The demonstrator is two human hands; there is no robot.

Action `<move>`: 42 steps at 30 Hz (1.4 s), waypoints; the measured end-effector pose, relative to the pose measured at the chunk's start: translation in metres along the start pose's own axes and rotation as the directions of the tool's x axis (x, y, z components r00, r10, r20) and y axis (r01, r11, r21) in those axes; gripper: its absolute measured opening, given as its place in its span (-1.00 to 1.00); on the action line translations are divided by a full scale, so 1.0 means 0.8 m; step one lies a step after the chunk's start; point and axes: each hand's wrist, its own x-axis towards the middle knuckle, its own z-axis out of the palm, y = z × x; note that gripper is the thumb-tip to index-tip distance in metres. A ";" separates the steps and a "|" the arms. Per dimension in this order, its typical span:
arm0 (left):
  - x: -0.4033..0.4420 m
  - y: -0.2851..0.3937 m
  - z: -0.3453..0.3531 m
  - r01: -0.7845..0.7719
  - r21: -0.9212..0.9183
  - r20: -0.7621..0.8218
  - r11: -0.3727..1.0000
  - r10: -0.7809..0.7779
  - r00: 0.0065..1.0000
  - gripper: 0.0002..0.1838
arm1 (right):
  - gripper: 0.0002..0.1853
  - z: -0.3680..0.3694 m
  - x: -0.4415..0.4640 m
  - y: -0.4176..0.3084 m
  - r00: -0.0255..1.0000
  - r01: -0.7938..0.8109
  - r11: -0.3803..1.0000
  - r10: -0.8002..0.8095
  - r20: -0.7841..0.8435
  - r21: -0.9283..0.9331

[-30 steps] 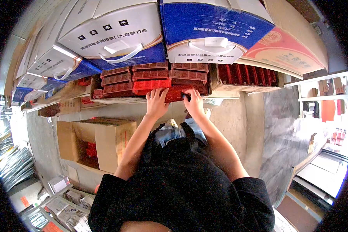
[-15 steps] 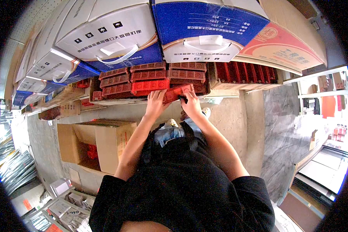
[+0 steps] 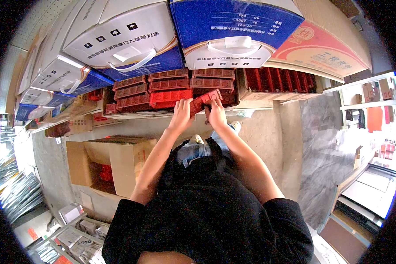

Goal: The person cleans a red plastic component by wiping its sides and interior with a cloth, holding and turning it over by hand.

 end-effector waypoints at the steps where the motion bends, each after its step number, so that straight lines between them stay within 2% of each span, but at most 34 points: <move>1: 0.000 -0.001 -0.002 -0.006 -0.043 -0.009 0.999 0.006 1.000 -0.26 | -0.81 0.001 0.003 -0.001 1.000 0.018 1.000 -0.018 -0.017 0.009; 7: 0.003 0.001 -0.011 0.044 -0.212 0.007 0.976 -0.044 0.999 -0.24 | -0.82 0.000 0.005 -0.027 0.987 0.047 0.999 -0.051 0.152 0.026; 10: 0.002 0.001 -0.011 0.033 -0.243 0.002 0.969 -0.033 0.999 -0.21 | -0.83 0.001 0.007 -0.025 0.984 0.038 0.999 -0.043 0.175 0.030; 11: 0.001 0.000 -0.010 0.022 -0.251 -0.009 0.968 -0.025 1.000 -0.21 | -0.83 -0.001 0.010 -0.023 0.981 0.089 0.994 -0.098 0.170 0.058; 14: 0.004 0.004 -0.015 0.054 -0.256 -0.030 0.965 -0.064 0.998 -0.23 | -0.82 -0.006 0.017 -0.019 0.977 0.030 0.998 -0.018 0.214 -0.054; 17: -0.002 0.001 -0.014 0.158 -0.265 -0.073 0.951 -0.184 0.980 -0.29 | -0.82 -0.001 0.020 -0.004 0.981 0.075 0.990 -0.051 0.189 -0.120; 20: -0.012 -0.006 -0.018 0.188 -0.243 -0.050 0.952 -0.206 0.977 -0.37 | -0.82 -0.001 0.021 -0.004 0.977 0.034 0.992 -0.008 0.214 -0.119; 21: -0.018 -0.013 -0.010 0.189 -0.304 -0.079 0.934 -0.223 0.972 -0.41 | -0.82 -0.001 0.020 -0.004 0.978 0.027 0.993 -0.002 0.209 -0.114; 24: -0.026 -0.022 -0.003 0.174 -0.395 -0.038 0.902 -0.206 0.978 -0.33 | -0.81 0.002 0.016 -0.001 0.977 0.041 0.993 -0.016 0.214 -0.112; 26: -0.024 -0.017 -0.005 0.155 -0.381 -0.057 0.911 -0.191 0.980 -0.31 | -0.82 0.003 0.014 0.003 0.970 0.068 0.992 -0.040 0.239 -0.110; 29: -0.020 -0.004 -0.015 0.165 -0.368 -0.033 0.915 -0.190 0.981 -0.27 | -0.81 -0.007 0.007 -0.016 0.963 0.123 0.992 -0.113 0.243 -0.027; 33: -0.025 0.001 -0.009 0.136 -0.382 -0.043 0.914 -0.165 0.985 -0.28 | -0.79 -0.003 0.000 0.005 0.973 0.043 0.997 -0.027 0.228 -0.066; 36: -0.030 0.001 0.000 0.051 -0.353 -0.160 0.934 -0.114 0.981 -0.30 | -0.71 -0.017 0.000 0.009 0.982 0.011 0.998 0.000 0.191 -0.058; 37: -0.031 0.001 0.001 0.051 -0.343 -0.171 0.938 -0.115 0.978 -0.31 | -0.73 -0.021 -0.002 0.006 0.986 -0.017 0.998 0.008 0.165 0.054; 40: -0.030 0.008 -0.003 0.044 -0.332 -0.195 0.942 -0.115 0.974 -0.33 | -0.77 -0.034 -0.006 -0.006 0.975 0.003 0.990 -0.034 0.217 0.143; 41: -0.029 0.013 -0.004 0.035 -0.341 -0.196 0.939 -0.108 0.975 -0.33 | -0.81 -0.038 -0.011 -0.013 0.978 -0.041 0.985 0.005 0.209 0.168; 42: -0.028 0.018 -0.006 0.026 -0.351 -0.197 0.936 -0.101 0.975 -0.33 | -0.81 -0.041 -0.010 -0.019 0.980 0.027 0.982 -0.063 0.191 0.186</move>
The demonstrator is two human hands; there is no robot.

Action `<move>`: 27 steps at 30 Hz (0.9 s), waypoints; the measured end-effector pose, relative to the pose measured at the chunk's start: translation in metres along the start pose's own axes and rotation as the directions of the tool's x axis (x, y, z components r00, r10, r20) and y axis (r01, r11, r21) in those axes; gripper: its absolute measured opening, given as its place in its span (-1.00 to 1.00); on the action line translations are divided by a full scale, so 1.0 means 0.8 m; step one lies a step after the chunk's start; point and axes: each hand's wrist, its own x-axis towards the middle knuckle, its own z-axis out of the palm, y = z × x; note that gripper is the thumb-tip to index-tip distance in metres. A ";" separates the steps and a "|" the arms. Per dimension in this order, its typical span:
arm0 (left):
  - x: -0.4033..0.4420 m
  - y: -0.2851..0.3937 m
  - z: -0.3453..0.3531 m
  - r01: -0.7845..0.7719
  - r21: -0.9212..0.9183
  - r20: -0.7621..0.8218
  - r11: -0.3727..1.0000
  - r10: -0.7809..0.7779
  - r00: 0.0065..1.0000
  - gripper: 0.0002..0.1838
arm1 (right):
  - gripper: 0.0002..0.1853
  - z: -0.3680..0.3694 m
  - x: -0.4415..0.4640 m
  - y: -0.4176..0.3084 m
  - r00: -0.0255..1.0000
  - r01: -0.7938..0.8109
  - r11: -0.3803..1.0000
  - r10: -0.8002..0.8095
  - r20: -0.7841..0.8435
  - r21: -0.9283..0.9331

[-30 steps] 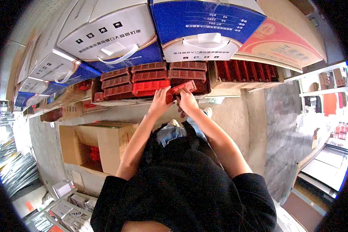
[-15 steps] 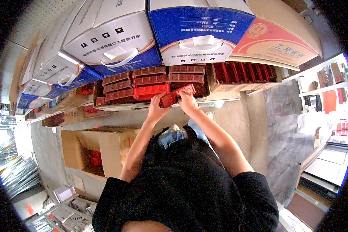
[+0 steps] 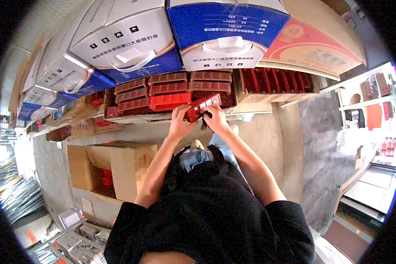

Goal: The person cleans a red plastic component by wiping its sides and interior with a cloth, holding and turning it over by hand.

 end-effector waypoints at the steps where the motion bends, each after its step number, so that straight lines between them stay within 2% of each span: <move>1: 0.001 0.003 0.002 -0.005 0.008 0.000 1.000 0.005 1.000 -0.33 | -0.82 0.000 -0.001 -0.007 0.999 -0.047 0.999 0.047 -0.018 0.019; 2: 0.002 0.005 0.002 -0.010 0.019 -0.001 1.000 0.010 1.000 -0.33 | -0.83 0.000 -0.002 -0.015 0.995 -0.092 0.995 0.094 -0.036 0.042; 8: -0.001 0.000 0.003 0.045 0.079 0.051 0.996 -0.049 0.997 -0.33 | -0.78 0.016 0.005 0.003 0.996 -0.083 0.993 0.080 -0.039 -0.083; 9: -0.002 -0.001 0.004 0.063 0.082 0.048 0.995 -0.067 0.997 -0.33 | -0.74 0.018 0.007 -0.007 0.984 -0.154 0.988 0.154 -0.091 0.015; 13: -0.003 -0.003 0.006 0.051 0.099 0.006 0.994 -0.052 0.999 -0.36 | -0.73 0.019 0.006 -0.008 0.994 -0.029 0.987 0.012 -0.106 -0.159; 16: -0.001 0.000 0.004 0.026 0.099 0.002 0.995 -0.026 1.000 -0.37 | -0.77 0.019 0.002 -0.008 0.995 -0.043 0.981 0.024 -0.101 -0.188; 23: 0.010 0.003 0.007 -0.027 0.087 -0.030 0.996 0.030 0.999 -0.35 | -0.83 0.016 0.004 -0.029 0.998 0.050 0.997 -0.053 -0.036 -0.064; 27: 0.006 0.006 0.003 -0.032 0.064 -0.007 0.997 0.032 0.999 -0.34 | -0.81 0.009 0.000 -0.019 0.996 0.075 0.994 -0.071 0.053 -0.080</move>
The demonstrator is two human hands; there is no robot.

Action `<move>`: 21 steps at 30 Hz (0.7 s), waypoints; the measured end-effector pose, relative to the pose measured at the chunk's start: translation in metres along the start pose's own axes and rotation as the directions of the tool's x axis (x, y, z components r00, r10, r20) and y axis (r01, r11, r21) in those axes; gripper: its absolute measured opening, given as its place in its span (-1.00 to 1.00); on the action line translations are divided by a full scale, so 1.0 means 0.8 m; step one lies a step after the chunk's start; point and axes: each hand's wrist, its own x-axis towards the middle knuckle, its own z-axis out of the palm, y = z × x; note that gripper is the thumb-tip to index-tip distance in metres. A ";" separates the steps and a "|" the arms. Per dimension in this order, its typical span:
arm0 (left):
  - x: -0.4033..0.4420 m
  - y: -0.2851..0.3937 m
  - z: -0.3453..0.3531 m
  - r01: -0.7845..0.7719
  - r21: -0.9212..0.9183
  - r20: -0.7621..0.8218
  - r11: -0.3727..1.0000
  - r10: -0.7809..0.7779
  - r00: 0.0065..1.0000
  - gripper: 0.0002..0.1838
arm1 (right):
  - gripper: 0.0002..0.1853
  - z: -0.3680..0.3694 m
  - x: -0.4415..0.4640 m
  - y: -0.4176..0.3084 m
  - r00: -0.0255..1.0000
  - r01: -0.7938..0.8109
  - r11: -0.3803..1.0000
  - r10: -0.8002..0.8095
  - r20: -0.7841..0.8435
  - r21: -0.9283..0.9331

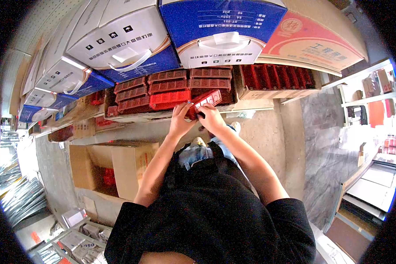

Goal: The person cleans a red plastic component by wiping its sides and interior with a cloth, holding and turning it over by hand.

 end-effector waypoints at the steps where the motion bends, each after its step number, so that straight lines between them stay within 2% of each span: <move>1: -0.001 0.001 -0.001 0.009 0.008 -0.001 1.000 -0.009 1.000 -0.34 | -0.81 -0.003 0.001 0.005 1.000 0.010 0.999 -0.009 0.017 -0.030; 5: 0.004 0.003 0.001 0.014 0.011 -0.010 1.000 -0.014 1.000 -0.34 | -0.80 -0.015 0.005 0.006 0.999 -0.007 0.996 0.010 0.042 -0.088; 8: 0.007 0.004 0.003 0.001 -0.005 -0.023 1.000 -0.001 1.000 -0.34 | -0.78 -0.015 0.004 -0.011 0.997 0.077 0.997 -0.077 0.018 -0.006; 9: 0.008 0.003 0.003 -0.011 -0.006 -0.029 1.000 0.011 1.000 -0.34 | -0.76 -0.011 0.003 -0.012 0.993 0.116 0.993 -0.116 0.014 -0.031; 14: 0.009 0.007 0.002 -0.029 -0.006 -0.018 1.000 0.029 0.999 -0.33 | -0.80 -0.019 -0.001 -0.013 0.995 0.090 0.995 -0.088 -0.036 0.049; 18: 0.019 0.017 -0.003 -0.038 -0.005 -0.008 0.999 0.038 0.999 -0.32 | -0.79 -0.029 -0.006 -0.026 0.981 0.121 0.991 -0.111 -0.162 0.057; 21: 0.021 0.016 -0.001 -0.048 0.010 -0.009 0.999 0.048 0.999 -0.32 | -0.80 -0.030 -0.010 -0.034 0.982 0.141 0.990 -0.136 -0.131 0.029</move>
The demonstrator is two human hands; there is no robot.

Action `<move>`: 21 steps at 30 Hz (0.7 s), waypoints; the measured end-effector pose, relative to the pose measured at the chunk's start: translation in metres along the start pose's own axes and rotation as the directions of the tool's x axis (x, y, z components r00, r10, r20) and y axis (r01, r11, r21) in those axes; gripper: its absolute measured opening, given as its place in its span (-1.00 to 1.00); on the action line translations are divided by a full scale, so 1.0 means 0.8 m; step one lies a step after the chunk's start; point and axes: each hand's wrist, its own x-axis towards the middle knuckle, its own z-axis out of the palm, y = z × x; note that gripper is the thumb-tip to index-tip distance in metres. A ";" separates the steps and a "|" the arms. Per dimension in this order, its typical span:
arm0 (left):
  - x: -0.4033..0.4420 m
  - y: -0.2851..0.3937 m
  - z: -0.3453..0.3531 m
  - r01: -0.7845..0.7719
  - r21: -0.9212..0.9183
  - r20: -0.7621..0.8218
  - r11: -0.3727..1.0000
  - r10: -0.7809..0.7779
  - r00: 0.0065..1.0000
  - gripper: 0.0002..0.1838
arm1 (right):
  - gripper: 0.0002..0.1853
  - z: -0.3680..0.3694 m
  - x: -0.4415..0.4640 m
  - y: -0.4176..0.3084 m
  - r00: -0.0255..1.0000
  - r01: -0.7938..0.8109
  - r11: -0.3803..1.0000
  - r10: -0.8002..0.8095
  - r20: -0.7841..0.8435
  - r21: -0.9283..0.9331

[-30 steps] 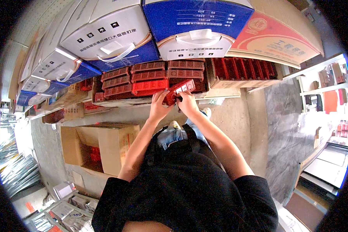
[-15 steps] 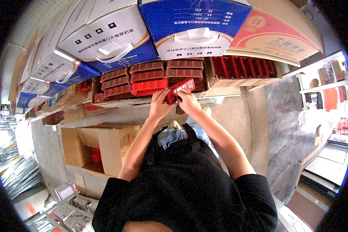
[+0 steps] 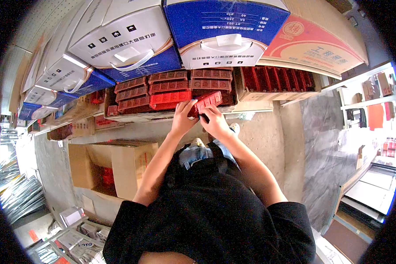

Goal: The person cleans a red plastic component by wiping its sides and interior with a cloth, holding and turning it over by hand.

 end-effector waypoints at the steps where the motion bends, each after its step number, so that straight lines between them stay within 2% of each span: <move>1: -0.001 0.000 0.002 -0.008 0.006 0.001 1.000 0.008 1.000 -0.33 | -0.80 0.004 0.001 0.000 0.999 -0.009 1.000 0.008 -0.031 -0.021; 8: 0.000 -0.001 0.009 0.014 0.044 -0.047 0.999 -0.012 0.999 -0.36 | -0.81 0.017 0.010 -0.001 1.000 -0.004 0.990 0.007 0.026 -0.143; 11: 0.000 0.003 0.009 0.024 0.042 -0.038 0.999 -0.023 0.999 -0.36 | -0.81 0.019 0.010 -0.004 0.990 -0.129 0.977 0.136 0.034 -0.169; 14: 0.001 0.007 0.008 0.043 0.037 -0.036 0.998 -0.042 0.998 -0.37 | -0.82 0.013 0.013 -0.001 0.983 -0.168 0.978 0.175 0.051 -0.119; 17: 0.005 0.010 0.007 0.058 0.042 -0.044 0.997 -0.056 0.997 -0.35 | -0.84 0.010 0.014 -0.005 0.984 -0.172 0.972 0.177 0.020 -0.162; 21: 0.009 0.008 0.003 0.031 0.023 -0.057 0.999 -0.029 0.998 -0.33 | -0.84 0.011 0.005 0.002 0.988 -0.151 0.983 0.153 0.013 -0.102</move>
